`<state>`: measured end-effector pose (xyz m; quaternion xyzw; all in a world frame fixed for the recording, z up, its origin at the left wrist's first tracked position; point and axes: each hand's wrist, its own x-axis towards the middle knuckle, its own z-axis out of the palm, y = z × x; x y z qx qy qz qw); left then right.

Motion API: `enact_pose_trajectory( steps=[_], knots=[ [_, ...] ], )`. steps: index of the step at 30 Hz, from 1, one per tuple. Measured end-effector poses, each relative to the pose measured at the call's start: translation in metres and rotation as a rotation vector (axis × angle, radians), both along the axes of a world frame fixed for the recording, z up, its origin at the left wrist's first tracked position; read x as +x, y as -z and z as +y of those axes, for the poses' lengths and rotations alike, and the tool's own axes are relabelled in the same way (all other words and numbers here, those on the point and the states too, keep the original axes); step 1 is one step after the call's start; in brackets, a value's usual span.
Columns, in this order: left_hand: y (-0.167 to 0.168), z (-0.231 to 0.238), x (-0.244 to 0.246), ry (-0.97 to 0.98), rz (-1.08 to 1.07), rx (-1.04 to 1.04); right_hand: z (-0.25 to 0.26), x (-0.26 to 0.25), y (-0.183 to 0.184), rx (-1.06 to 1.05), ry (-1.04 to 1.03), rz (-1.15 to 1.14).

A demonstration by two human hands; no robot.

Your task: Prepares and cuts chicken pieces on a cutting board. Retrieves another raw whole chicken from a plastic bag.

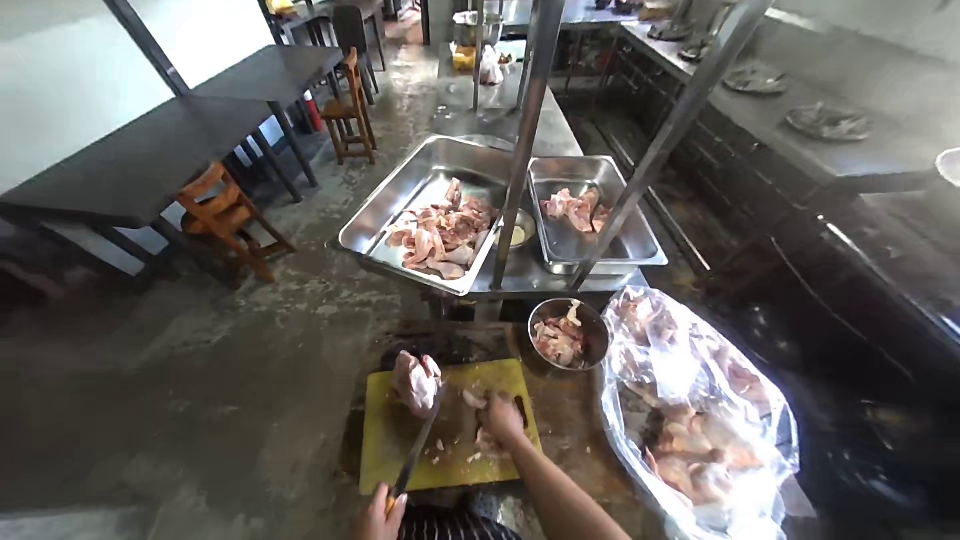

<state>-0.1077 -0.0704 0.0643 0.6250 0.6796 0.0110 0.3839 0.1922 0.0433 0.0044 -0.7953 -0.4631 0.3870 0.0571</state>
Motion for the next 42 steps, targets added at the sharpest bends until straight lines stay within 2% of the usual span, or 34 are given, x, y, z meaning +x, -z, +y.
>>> enact_pose_trajectory(
  steps=[3,8,12,16,19,25,29,34,36,39,42],
  knots=[
    [-0.01,0.02,0.024,0.061,0.021,-0.014,0.0,0.008,-0.006,0.013,0.21,0.282],
    [-0.017,0.037,0.065,0.111,0.03,0.018,-0.02,0.015,0.024,0.108,0.459,0.652],
    [-0.01,0.044,0.089,0.209,-0.014,0.087,-0.031,0.018,0.038,0.153,0.577,0.591],
    [0.007,0.057,0.109,0.339,-0.04,0.168,-0.035,0.019,0.023,0.212,0.47,0.447],
    [0.023,0.071,0.122,0.4,0.009,0.112,-0.032,0.016,0.012,0.168,0.37,0.327],
    [0.061,0.092,0.129,0.312,0.13,-0.02,-0.027,0.019,0.011,0.07,0.332,0.199],
    [0.06,0.099,0.134,0.251,0.112,-0.015,-0.025,0.018,0.015,0.074,0.32,0.196],
    [0.05,0.086,0.149,0.27,0.041,0.284,-0.021,0.016,0.016,0.081,0.316,0.194],
    [0.053,0.08,0.151,0.277,0.054,0.334,-0.021,0.014,0.012,0.09,0.322,0.212],
    [0.066,0.086,0.148,0.31,0.194,-0.018,-0.021,0.012,0.013,0.121,0.293,0.182],
    [0.065,0.094,0.151,0.276,0.216,-0.096,-0.019,0.012,0.014,0.135,0.33,0.178]
  ],
)
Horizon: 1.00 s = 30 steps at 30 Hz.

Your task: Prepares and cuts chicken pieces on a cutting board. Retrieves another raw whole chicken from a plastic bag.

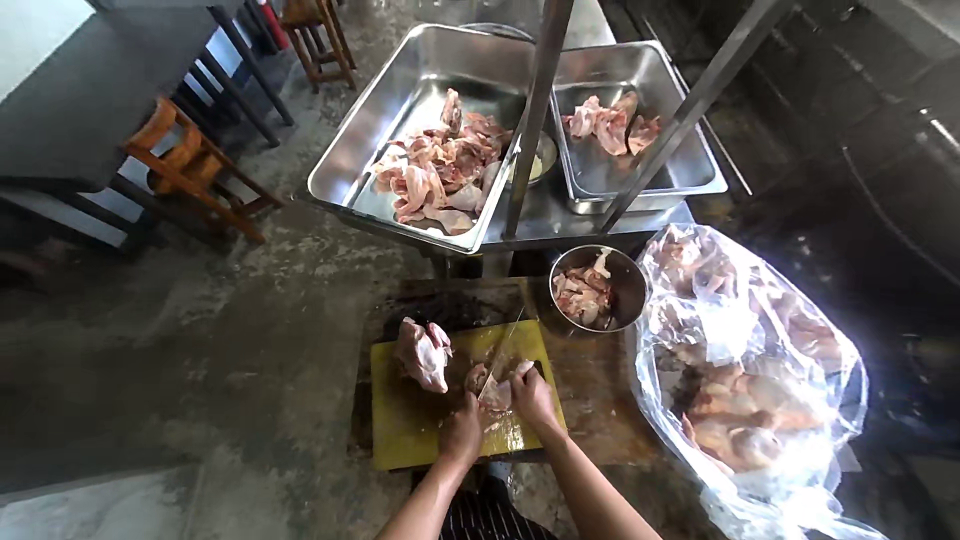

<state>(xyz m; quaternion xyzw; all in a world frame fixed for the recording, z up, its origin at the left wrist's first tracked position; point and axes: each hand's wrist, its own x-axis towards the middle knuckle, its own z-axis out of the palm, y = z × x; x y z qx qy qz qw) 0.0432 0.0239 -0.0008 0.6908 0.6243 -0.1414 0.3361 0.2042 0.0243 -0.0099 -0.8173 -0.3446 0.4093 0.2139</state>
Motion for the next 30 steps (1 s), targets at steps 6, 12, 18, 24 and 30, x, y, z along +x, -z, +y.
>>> enact_pose_trajectory(
  steps=[6,12,18,24,30],
  knots=[
    [0.002,-0.003,-0.001,-0.009,0.009,-0.005,-0.005,-0.001,0.005,-0.019,0.022,-0.011],
    [-0.05,-0.012,0.008,-0.046,-0.258,0.482,-0.01,-0.004,0.005,-0.009,0.054,0.001],
    [-0.023,-0.025,0.001,-0.06,-0.218,0.41,-0.017,-0.005,0.003,-0.007,0.057,0.002],
    [0.011,-0.013,-0.007,-0.012,-0.022,-0.003,-0.028,0.005,0.024,0.031,0.078,0.087],
    [-0.004,0.0,-0.012,-0.062,-0.133,-0.035,-0.027,0.011,0.026,0.069,0.078,0.127]
  ],
)
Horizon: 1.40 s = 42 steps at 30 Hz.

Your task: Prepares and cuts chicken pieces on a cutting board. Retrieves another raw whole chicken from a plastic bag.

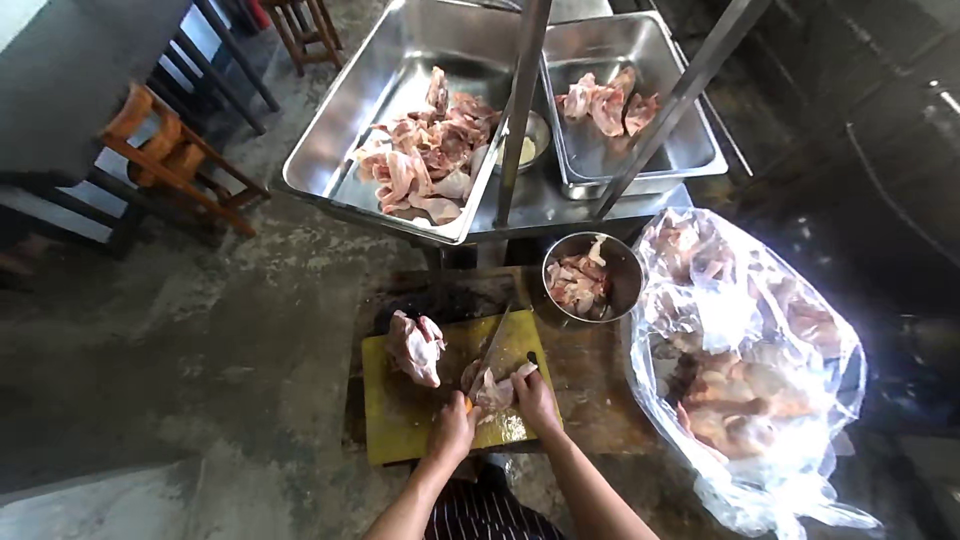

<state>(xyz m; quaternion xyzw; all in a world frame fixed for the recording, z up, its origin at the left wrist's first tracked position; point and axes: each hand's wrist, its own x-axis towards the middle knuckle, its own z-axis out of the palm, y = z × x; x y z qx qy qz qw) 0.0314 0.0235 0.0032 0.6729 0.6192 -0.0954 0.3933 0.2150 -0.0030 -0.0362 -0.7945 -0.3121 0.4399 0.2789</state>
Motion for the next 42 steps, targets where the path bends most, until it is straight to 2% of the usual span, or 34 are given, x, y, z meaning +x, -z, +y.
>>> enact_pose_trajectory(
  steps=[2,5,7,8,9,11,13,17,20,24,27,33,36,39,42],
  knots=[
    [-0.018,-0.002,0.003,-0.033,-0.062,0.145,0.0,0.0,-0.001,-0.012,0.003,0.017],
    [-0.055,-0.009,0.011,-0.077,-0.235,0.535,-0.004,0.001,0.0,-0.004,0.001,0.022],
    [-0.058,-0.013,0.015,-0.096,-0.312,0.73,-0.004,0.001,0.002,0.004,0.003,0.017],
    [-0.048,-0.016,0.015,-0.099,-0.295,0.727,-0.004,0.001,0.004,0.002,0.004,0.018],
    [-0.031,-0.022,0.012,-0.084,-0.209,0.606,-0.004,0.002,0.006,0.0,0.006,0.024],
    [0.004,-0.029,0.004,-0.013,0.045,0.175,-0.007,-0.001,0.009,0.006,0.004,0.036],
    [0.017,-0.023,0.005,0.031,0.147,0.034,-0.002,0.003,0.004,0.009,-0.005,0.033],
    [0.01,-0.032,-0.006,0.032,0.18,-0.053,-0.006,0.0,0.001,-0.001,0.046,0.014],
    [0.012,-0.066,-0.045,0.024,0.201,-0.098,-0.002,-0.002,-0.002,-0.012,0.15,0.057],
    [-0.018,-0.105,-0.095,0.001,0.274,-0.211,0.003,0.004,-0.003,-0.001,0.172,0.077],
    [-0.014,-0.104,-0.104,0.004,0.276,-0.231,-0.001,0.008,0.005,0.039,0.191,0.112],
    [0.006,-0.065,-0.09,-0.04,0.257,-0.071,-0.011,0.019,0.024,0.17,0.339,0.318],
    [-0.004,-0.058,-0.081,-0.026,0.232,-0.059,-0.01,0.018,0.027,0.211,0.247,0.402],
    [-0.022,-0.058,-0.058,-0.005,0.139,0.022,-0.01,0.011,0.02,0.213,0.109,0.339],
    [-0.026,-0.057,-0.025,0.013,0.039,0.142,-0.013,0.007,0.013,0.225,0.079,0.265]
  ],
)
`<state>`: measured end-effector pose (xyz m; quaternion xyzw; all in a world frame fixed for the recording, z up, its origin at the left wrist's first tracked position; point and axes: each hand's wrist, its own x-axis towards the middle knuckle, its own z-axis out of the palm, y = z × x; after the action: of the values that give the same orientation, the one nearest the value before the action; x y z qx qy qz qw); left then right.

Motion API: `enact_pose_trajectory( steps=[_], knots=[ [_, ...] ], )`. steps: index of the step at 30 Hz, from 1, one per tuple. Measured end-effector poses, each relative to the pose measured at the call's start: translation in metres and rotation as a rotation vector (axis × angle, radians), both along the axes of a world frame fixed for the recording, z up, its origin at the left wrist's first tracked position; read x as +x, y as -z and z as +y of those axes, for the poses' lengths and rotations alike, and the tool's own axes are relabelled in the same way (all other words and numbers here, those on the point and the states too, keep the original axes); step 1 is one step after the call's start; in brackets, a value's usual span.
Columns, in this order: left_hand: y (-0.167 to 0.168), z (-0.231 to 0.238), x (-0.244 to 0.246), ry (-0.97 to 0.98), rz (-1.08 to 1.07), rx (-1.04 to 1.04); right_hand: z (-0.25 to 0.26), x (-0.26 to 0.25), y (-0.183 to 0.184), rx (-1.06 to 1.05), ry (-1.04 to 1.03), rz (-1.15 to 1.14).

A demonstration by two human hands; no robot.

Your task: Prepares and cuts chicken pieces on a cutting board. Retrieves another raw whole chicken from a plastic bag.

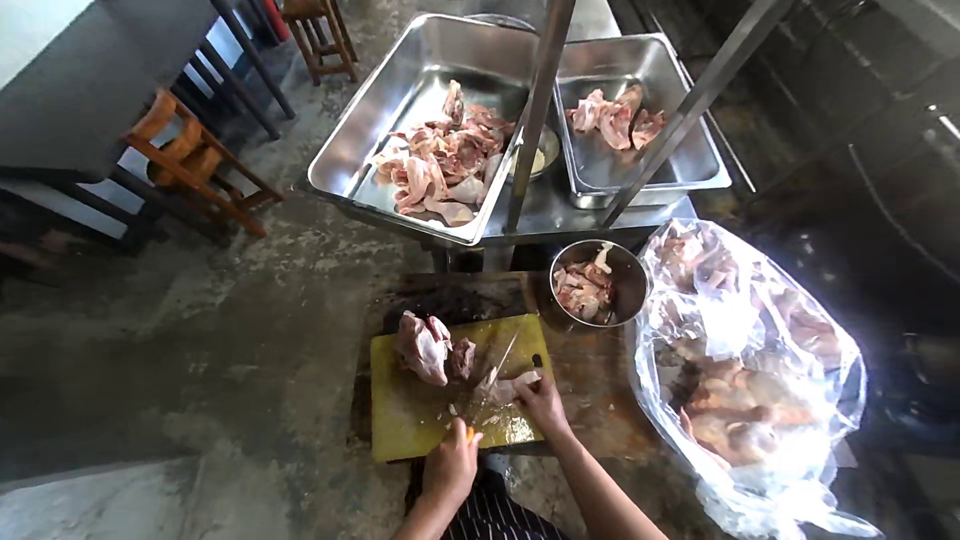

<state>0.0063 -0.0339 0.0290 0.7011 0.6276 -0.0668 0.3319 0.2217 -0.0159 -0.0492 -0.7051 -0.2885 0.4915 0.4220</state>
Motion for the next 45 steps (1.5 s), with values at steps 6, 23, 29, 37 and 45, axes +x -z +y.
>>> enact_pose_trajectory(
  steps=[6,23,29,37,45],
  knots=[
    [0.03,0.019,0.034,0.055,0.03,-0.112,-0.006,0.001,0.002,-0.006,-0.017,-0.076],
    [0.033,0.024,0.058,0.018,0.054,-0.122,-0.013,0.003,0.001,-0.096,0.029,-0.05],
    [0.034,0.002,0.03,0.017,0.112,-0.236,-0.006,-0.001,0.003,-0.12,0.095,-0.024],
    [0.006,-0.041,-0.017,0.009,0.221,-0.368,0.004,-0.004,-0.011,-0.182,0.032,-0.13],
    [0.036,0.028,0.054,-0.023,0.009,-0.174,0.012,-0.003,-0.008,-0.176,-0.031,-0.098]
  ],
)
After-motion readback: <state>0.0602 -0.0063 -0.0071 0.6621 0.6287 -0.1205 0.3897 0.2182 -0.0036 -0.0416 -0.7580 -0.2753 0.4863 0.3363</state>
